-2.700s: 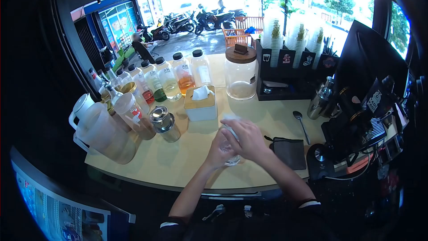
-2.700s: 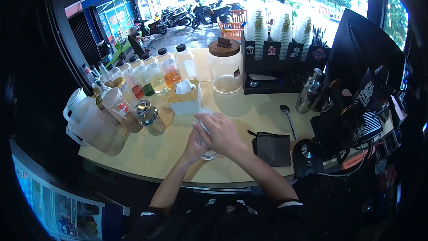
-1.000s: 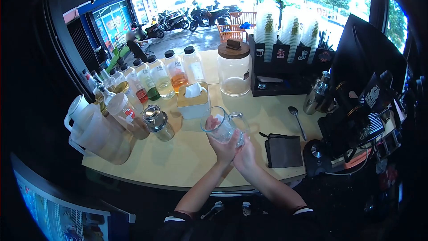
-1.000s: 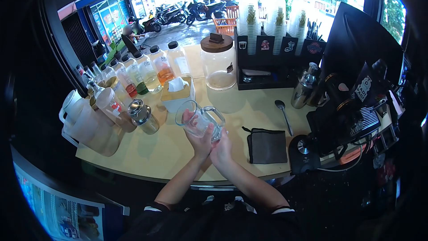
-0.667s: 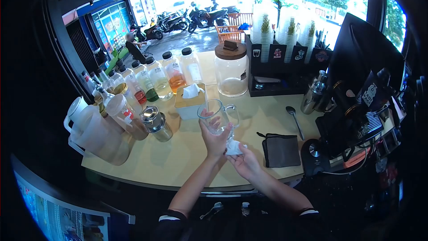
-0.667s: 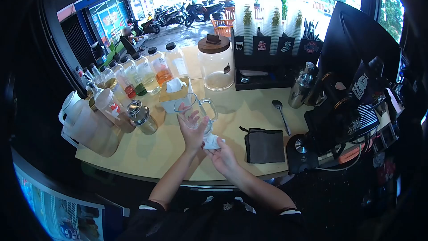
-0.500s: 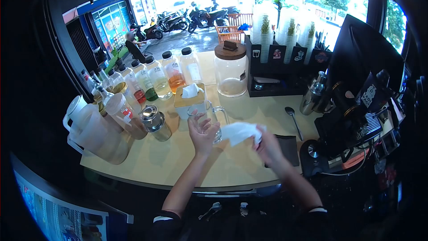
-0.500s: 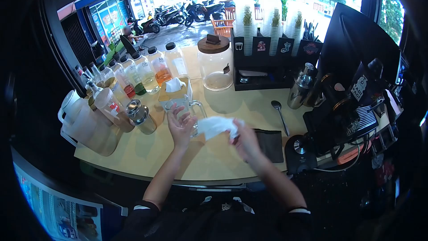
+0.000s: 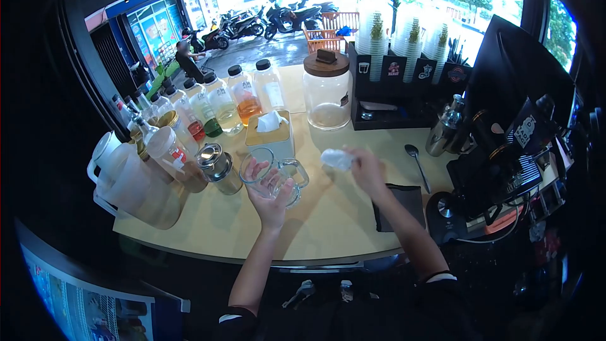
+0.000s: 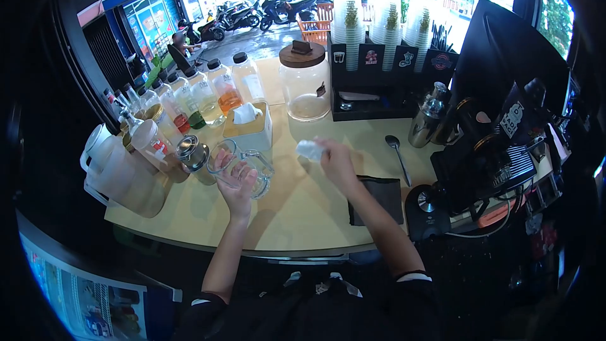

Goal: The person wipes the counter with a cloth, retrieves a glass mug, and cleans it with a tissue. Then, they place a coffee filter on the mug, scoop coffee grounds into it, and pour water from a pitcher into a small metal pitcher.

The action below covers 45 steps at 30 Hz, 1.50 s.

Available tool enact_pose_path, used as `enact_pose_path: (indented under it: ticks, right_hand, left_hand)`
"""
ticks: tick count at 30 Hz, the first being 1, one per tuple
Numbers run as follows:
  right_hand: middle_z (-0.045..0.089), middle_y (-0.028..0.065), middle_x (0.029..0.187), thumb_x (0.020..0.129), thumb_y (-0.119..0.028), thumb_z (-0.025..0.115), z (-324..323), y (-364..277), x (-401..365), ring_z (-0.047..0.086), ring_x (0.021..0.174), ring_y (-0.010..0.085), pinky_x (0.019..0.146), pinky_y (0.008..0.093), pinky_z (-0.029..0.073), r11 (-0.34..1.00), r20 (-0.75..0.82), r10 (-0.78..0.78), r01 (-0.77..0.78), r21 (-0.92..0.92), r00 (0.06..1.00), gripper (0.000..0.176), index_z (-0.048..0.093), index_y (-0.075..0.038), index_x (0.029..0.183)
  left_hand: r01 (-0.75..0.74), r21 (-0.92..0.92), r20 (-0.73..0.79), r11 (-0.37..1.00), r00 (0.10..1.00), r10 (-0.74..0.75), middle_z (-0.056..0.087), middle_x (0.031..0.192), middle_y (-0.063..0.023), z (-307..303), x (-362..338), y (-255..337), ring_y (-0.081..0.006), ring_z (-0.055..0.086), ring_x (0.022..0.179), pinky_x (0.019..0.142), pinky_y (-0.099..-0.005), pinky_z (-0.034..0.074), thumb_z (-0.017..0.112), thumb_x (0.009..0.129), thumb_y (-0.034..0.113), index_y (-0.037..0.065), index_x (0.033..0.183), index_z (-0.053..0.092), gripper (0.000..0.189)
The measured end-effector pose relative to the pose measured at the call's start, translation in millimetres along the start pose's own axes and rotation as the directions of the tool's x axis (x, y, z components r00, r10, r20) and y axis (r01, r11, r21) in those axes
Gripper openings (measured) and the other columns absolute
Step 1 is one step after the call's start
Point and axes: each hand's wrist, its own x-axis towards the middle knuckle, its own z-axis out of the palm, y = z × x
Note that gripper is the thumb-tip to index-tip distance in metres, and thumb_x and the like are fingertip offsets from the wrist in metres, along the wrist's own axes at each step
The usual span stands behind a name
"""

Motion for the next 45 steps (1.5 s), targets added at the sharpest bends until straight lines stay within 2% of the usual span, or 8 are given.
enact_pose_path:
  ticks: [3, 9, 14, 19, 21, 32, 42, 45]
  right_hand:
    - [0.063, 0.0159, 0.105, 0.079, 0.009, 0.042, -8.8, 5.7, 43.6, 0.062, 0.095, 0.0244, 0.079, 0.0311, 0.048, 0.801, 0.107, 0.499, -0.505, 0.322, 0.86, 0.033, 0.06, 0.003, 0.106]
    - [0.059, 0.0184, 0.113, 0.078, 0.009, 0.041, 24.1, 14.1, 57.1, 0.055, 0.109, 0.0278, 0.09, 0.0301, 0.043, 0.994, -0.199, -0.05, 0.069, 0.088, 0.979, 0.035, 0.059, 0.004, 0.108]
    - [0.033, 0.0194, 0.139, 0.079, -0.006, 0.049, 42.6, 6.7, 9.6, 0.04, 0.123, 0.0335, 0.103, 0.0455, 0.03, 0.838, 0.428, 0.075, 0.175, -0.516, 0.901, 0.045, 0.049, -0.003, 0.123]
    - [0.036, 0.0168, 0.137, 0.083, -0.017, 0.055, 27.8, -5.5, 12.5, 0.041, 0.122, 0.0294, 0.1, 0.0442, 0.032, 0.999, 0.298, 0.011, 0.0, -0.035, 0.954, 0.044, 0.047, -0.005, 0.125]
    - [0.043, 0.0119, 0.13, 0.084, -0.021, 0.06, 9.6, -25.9, 14.6, 0.046, 0.115, 0.0219, 0.095, 0.0388, 0.037, 0.738, 0.572, 0.201, -0.507, 0.445, 0.795, 0.043, 0.049, -0.005, 0.123]
    - [0.047, 0.0084, 0.121, 0.063, -0.013, 0.08, 10.2, -55.7, -4.4, 0.05, 0.11, 0.0187, 0.098, 0.0351, 0.037, 0.652, 0.69, -0.209, -0.427, 0.626, 0.693, 0.081, 0.035, -0.002, 0.129]
    - [0.052, 0.0119, 0.098, 0.052, -0.03, 0.086, 36.9, -64.3, -13.3, 0.056, 0.093, 0.0227, 0.079, 0.0354, 0.047, 0.931, 0.238, 0.209, -0.268, 0.25, 0.948, 0.079, 0.041, -0.001, 0.111]
    - [0.05, 0.0137, 0.092, 0.051, -0.035, 0.085, 43.7, -71.9, -12.8, 0.055, 0.083, 0.0257, 0.069, 0.0367, 0.047, 0.966, 0.162, 0.205, -0.226, 0.127, 0.965, 0.078, 0.041, -0.001, 0.106]
  left_hand:
    - [0.001, 0.006, 0.003, 1.0, 1.0, -0.001, 0.038, 0.117, -0.0071, -2.9, -1.8, 1.2, -0.0191, 0.048, 0.1, 0.085, -0.0308, 0.041, 0.075, 0.064, 0.004, 0.01, 0.132, 0.028, 0.083]
    - [0.001, 0.023, -0.031, 1.0, 1.0, -0.001, 0.038, 0.118, -0.0079, -11.3, -5.3, 5.7, -0.0195, 0.046, 0.103, 0.087, -0.0325, 0.041, 0.075, 0.065, 0.005, 0.009, 0.132, 0.028, 0.082]
    - [-0.007, 0.058, 0.039, 0.998, 0.999, 0.005, 0.038, 0.118, -0.0091, -24.6, -7.7, 6.1, -0.0197, 0.047, 0.103, 0.09, -0.0338, 0.04, 0.076, 0.064, 0.006, 0.007, 0.131, 0.028, 0.082]
    - [0.076, 0.032, 0.165, 0.997, 0.983, -0.081, 0.041, 0.122, -0.0109, -33.0, -1.3, -5.1, -0.0203, 0.045, 0.11, 0.094, -0.0347, 0.038, 0.077, 0.061, 0.006, 0.006, 0.13, 0.03, 0.083]
    - [0.108, 0.034, 0.238, 0.994, 0.965, -0.113, 0.042, 0.123, -0.0115, -32.9, 3.6, -8.7, -0.0207, 0.044, 0.114, 0.095, -0.0351, 0.036, 0.077, 0.06, 0.006, 0.006, 0.13, 0.031, 0.083]
    - [0.515, 0.025, 0.873, 0.857, 0.406, -0.269, 0.029, 0.141, -0.0115, -12.8, 27.6, -2.2, -0.0232, 0.023, 0.133, 0.108, -0.0381, 0.02, 0.078, 0.056, 0.015, 0.005, 0.138, 0.025, 0.098]
    - [0.595, -0.04, 0.546, 0.803, 0.686, -0.481, 0.024, 0.144, -0.0136, -37.0, 1.3, -0.8, -0.0243, 0.025, 0.133, 0.108, -0.038, 0.023, 0.063, 0.078, 0.019, 0.005, 0.141, 0.018, 0.079]
    - [0.317, 0.004, 0.619, 0.949, 0.744, -0.251, 0.026, 0.143, -0.0143, -38.9, -11.3, -2.6, -0.0245, 0.027, 0.132, 0.105, -0.0368, 0.029, 0.051, 0.085, 0.01, 0.005, 0.141, 0.019, 0.064]
